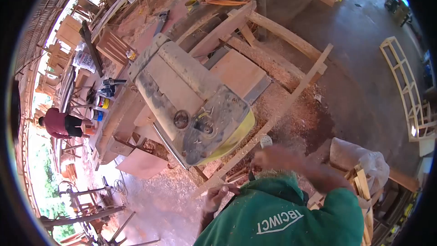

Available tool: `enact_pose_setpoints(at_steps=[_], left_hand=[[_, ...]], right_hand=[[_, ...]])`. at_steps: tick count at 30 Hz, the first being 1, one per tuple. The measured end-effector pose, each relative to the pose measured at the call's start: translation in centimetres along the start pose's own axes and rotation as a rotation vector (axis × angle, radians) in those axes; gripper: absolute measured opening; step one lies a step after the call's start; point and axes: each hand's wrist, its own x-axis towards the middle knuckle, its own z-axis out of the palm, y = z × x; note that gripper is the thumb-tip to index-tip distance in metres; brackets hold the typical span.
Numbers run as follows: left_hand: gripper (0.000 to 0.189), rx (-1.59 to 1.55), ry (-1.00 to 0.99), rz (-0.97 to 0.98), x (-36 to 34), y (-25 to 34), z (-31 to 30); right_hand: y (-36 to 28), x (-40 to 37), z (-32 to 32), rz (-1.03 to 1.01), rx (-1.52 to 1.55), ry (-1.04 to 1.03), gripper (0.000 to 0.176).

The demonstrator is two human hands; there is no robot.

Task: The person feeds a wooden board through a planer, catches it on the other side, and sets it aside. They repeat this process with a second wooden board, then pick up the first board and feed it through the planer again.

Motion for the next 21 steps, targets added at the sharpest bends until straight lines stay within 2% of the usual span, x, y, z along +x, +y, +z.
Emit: enact_pose_setpoints(at_steps=[1,2,3,5,7,10,12,14,16,18,20,21], left_hand=[[0.032,0.181,0.132,-0.153,0.1,-0.8,-0.5],[0.032,0.358,0.265,-0.296,0.3,-1.7,-1.0],[0.032,0.349,0.285,-0.294,0.1,-3.2,-1.9],[0.033,0.602,0.382,-0.426,-2.1,-6.3,-2.8],[0.033,0.595,0.458,-0.474,-3.4,-8.2,-2.4],[0.035,0.525,0.592,-0.574,-4.5,-10.6,-0.4],[0.036,0.254,0.685,-0.744,-4.9,-11.5,1.3],[0.036,0.258,0.706,-0.735,-6.2,-13.1,2.1],[0.035,0.477,0.595,-0.640,-7.5,-13.8,2.7],[0.033,0.453,0.583,-0.618,-8.1,-14.6,3.0],[0.034,0.200,0.785,-0.760,-8.2,-14.8,3.7],[0.034,0.194,0.796,-0.757,-8.3,-15.1,3.7]], right_hand=[[1.5,-0.5,-3.2,0.091,-0.071,0.077,0.020],[5.8,0.1,-4.2,0.102,-0.150,0.316,0.021],[10.1,1.0,-5.2,0.106,-0.230,0.557,0.022],[13.7,2.1,-10.0,0.220,0.046,0.696,0.021],[13.3,3.7,-14.4,0.248,0.094,0.828,0.024],[15.3,8.1,-18.4,0.300,0.083,0.771,0.026],[18.8,11.8,-19.0,0.236,0.054,0.806,0.026],[20.6,14.6,-19.8,0.175,0.030,0.845,0.026],[21.5,16.4,-20.6,0.215,0.061,0.874,0.024],[22.4,17.6,-21.2,0.216,0.097,0.902,0.024],[23.5,19.0,-22.3,0.210,0.129,0.935,0.024],[24.4,19.6,-22.8,0.245,0.142,0.950,0.026]])
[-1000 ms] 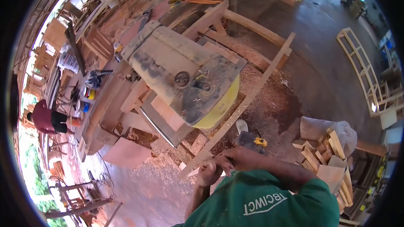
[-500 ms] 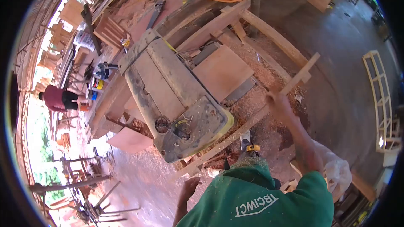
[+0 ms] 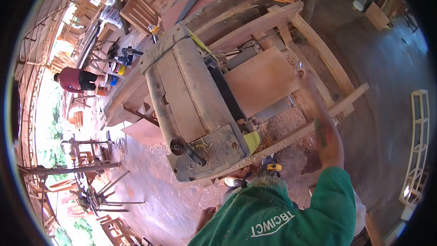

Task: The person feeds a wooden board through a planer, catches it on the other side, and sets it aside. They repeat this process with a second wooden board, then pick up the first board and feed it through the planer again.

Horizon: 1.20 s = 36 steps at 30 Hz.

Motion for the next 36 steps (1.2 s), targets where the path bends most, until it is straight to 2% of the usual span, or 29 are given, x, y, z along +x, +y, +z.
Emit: enact_pose_setpoints(at_steps=[2,5,6,8,9,11,12,15,16,17,19,23,25,28,30,34,36], left_hand=[[0.034,0.015,-0.001,-0.024,-0.1,-0.7,0.1],[0.036,0.035,0.055,-0.086,-1.8,2.1,1.0],[0.036,0.031,0.060,-0.092,-1.3,0.9,1.3],[0.037,0.222,0.015,0.159,-0.7,-2.2,1.7],[0.037,0.219,0.023,0.154,-0.8,-2.5,2.0],[0.038,-0.031,0.060,-0.243,-1.1,-2.8,2.7],[0.038,-0.032,0.068,-0.249,-1.3,-3.0,2.8],[0.035,0.217,-0.048,0.078,-2.5,-4.0,2.5],[0.030,0.312,-0.105,0.154,-2.4,-4.3,2.2],[0.030,0.313,-0.104,0.148,-2.7,-4.4,2.2],[0.027,0.547,-0.113,0.342,-3.1,-4.3,2.0],[0.029,0.463,-0.112,0.312,-4.1,-0.5,1.5],[0.033,-0.106,0.018,-0.330,-3.8,1.9,2.1],[0.038,-0.291,0.054,-0.418,-3.2,3.0,2.1],[0.037,-0.280,0.062,-0.418,-2.6,2.5,2.1],[0.036,-0.280,0.054,-0.409,-2.2,2.0,1.8],[0.036,-0.291,0.054,-0.419,-2.3,2.7,1.7]], right_hand=[[1.4,2.2,0.6,0.028,-0.002,0.006,0.029],[3.2,5.0,1.6,0.058,-0.102,0.059,0.037],[3.4,5.7,1.7,0.076,-0.128,0.047,0.042],[4.4,7.5,2.3,0.082,-0.167,0.011,0.049],[4.9,8.3,2.6,0.072,-0.179,-0.013,0.051],[5.5,9.8,2.8,0.132,-0.214,-0.073,0.055],[5.6,10.3,2.9,0.196,-0.255,-0.124,0.058],[7.4,11.8,3.3,0.184,-0.263,-0.141,0.064],[8.0,12.2,3.5,0.187,-0.263,-0.148,0.064],[7.6,12.3,3.0,0.190,-0.283,-0.152,0.065],[6.3,12.6,1.7,0.196,-0.302,-0.162,0.067],[6.5,13.3,0.5,0.198,-0.284,-0.185,0.071],[6.8,13.7,0.2,0.186,-0.259,-0.178,0.072],[7.1,14.2,-0.1,0.101,-0.188,-0.197,0.073],[8.4,15.1,0.4,0.218,-0.275,-0.158,0.074],[9.1,15.4,-0.3,0.254,-0.232,-0.166,0.074],[9.8,16.1,-0.5,0.208,-0.275,-0.122,0.074]])
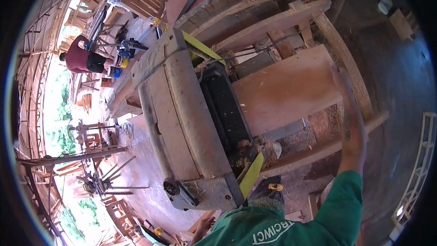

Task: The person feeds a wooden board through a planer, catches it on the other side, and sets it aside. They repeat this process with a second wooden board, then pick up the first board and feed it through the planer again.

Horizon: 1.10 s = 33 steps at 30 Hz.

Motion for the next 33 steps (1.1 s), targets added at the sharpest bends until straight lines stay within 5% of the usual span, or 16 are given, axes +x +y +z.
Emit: enact_pose_setpoints(at_steps=[9,14,16,18,21,22,26,28,30,32,33], left_hand=[[0.035,0.158,0.055,0.000,-1.5,3.2,1.7],[0.036,0.211,0.053,0.043,0.0,2.2,0.2],[0.036,0.168,0.044,0.050,0.1,2.0,0.0],[0.036,0.207,0.060,0.047,-0.1,2.6,-0.2],[0.036,0.285,0.054,0.033,-0.2,3.7,-0.4],[0.036,0.306,0.043,0.070,0.1,3.8,-0.5],[0.036,0.420,-0.014,0.225,1.3,5.2,-0.1],[0.038,0.445,-0.090,0.395,1.9,6.3,-0.1],[0.039,0.590,-0.137,0.491,1.7,9.1,0.0],[0.037,0.592,-0.181,0.549,1.8,10.5,0.2],[0.035,0.621,-0.217,0.589,1.5,11.8,0.4]], right_hand=[[0.3,-0.6,-2.4,0.062,-0.035,-0.032,0.067],[7.1,0.6,-1.4,0.017,0.147,0.041,0.062],[6.7,-1.7,-3.3,0.003,0.158,0.137,0.062],[-0.8,-8.4,-9.0,0.041,0.100,0.103,0.063],[13.7,-3.7,-7.4,-0.007,-0.332,0.505,0.079],[13.7,-5.2,-9.0,-0.002,-0.343,0.513,0.079],[6.4,-13.8,-20.8,0.345,0.126,0.152,0.060],[7.8,-16.2,-22.5,0.416,0.240,0.068,0.056],[14.5,-16.8,-23.5,0.165,-0.305,0.511,0.064],[16.9,-19.5,-27.5,-0.206,-0.616,0.688,0.034],[14.3,-21.4,-29.6,0.017,-0.353,0.766,0.035]])
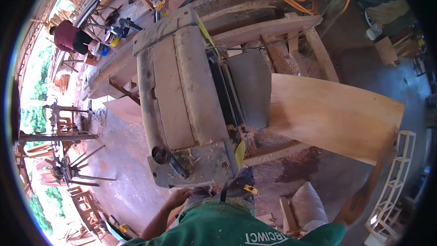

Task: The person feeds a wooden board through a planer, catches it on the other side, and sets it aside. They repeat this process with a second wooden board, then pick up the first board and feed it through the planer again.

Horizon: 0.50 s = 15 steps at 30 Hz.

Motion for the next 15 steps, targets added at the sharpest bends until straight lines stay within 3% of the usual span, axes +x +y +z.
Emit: enact_pose_setpoints(at_steps=[1,3,4,7,9,10,13,14,15], left_hand=[[0.032,0.090,-0.059,0.148,0.1,1.2,-0.7],[0.033,0.149,-0.172,0.409,-0.4,3.9,-1.7],[0.034,0.171,-0.222,0.558,-0.5,4.6,-2.2],[0.036,0.211,-0.369,0.668,-1.7,8.0,-3.1],[0.036,0.292,-0.410,0.730,-3.3,10.4,-4.0],[0.035,0.244,-0.408,0.841,-4.8,11.8,-5.0],[0.033,-0.007,-0.287,1.319,-9.1,13.9,-7.9],[0.034,-0.126,-0.230,1.443,-10.7,13.9,-8.7],[0.036,-0.251,-0.165,1.564,-12.2,13.7,-9.9]], right_hand=[[-1.7,0.2,-3.9,0.299,0.163,0.020,0.036],[-8.6,-1.8,-12.5,0.052,0.153,0.312,0.039],[-10.0,-2.5,-16.1,0.039,0.150,0.331,0.039],[-13.1,-5.7,-25.2,0.127,0.111,0.300,0.041],[-15.4,-8.5,-30.1,-0.339,0.028,0.469,0.039],[-16.8,-10.2,-32.8,-0.340,0.025,0.496,0.039],[-24.3,-16.4,-38.8,-1.091,-0.208,0.732,0.054],[-27.4,-19.1,-40.3,-1.096,-0.223,0.751,0.054],[-30.3,-21.5,-41.5,-1.297,-0.247,0.714,0.055]])
